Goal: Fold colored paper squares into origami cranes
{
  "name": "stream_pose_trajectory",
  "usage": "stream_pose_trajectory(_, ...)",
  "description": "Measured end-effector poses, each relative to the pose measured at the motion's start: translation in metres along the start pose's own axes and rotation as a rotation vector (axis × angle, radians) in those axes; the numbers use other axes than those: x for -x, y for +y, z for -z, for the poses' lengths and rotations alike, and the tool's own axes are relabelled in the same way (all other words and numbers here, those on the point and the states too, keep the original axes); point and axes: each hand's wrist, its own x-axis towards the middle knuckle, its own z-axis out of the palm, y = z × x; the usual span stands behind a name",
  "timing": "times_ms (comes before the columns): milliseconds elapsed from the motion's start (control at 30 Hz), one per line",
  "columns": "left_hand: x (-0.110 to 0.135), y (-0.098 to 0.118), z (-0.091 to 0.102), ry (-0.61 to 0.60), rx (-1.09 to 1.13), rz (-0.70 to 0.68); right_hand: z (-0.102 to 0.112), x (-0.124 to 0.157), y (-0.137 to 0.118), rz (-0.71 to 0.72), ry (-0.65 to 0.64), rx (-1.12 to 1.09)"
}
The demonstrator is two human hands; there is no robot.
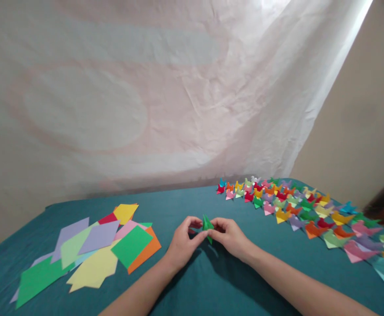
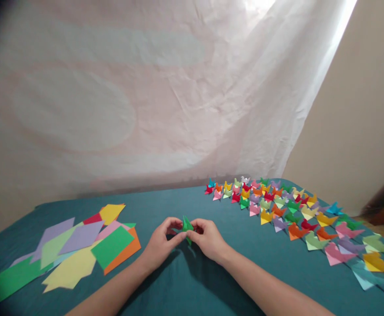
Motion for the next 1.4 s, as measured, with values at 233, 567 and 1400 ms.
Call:
stream_pose_trajectory(233, 0.0019, -0.0003, -0.0026, -0.032, 0.150, 0.068, -0.0031, 0.0063, -0.0074, -0.025, -0.063, -0.129)
stream_pose_trajectory(567, 0.0025, -0.0036, -0.0048, -0.013, 0.276, 0.130, -0.0027, 0.0078, -0.0044, -0.039, -0.098, -0.090)
stream_pose_trajectory(1400, 0.0011, 0.0009, -0.0055, -0.001, 0.444, 0.233, -0.0032, 0.0113, -0.0100, 0.031, -0.102, 0.058)
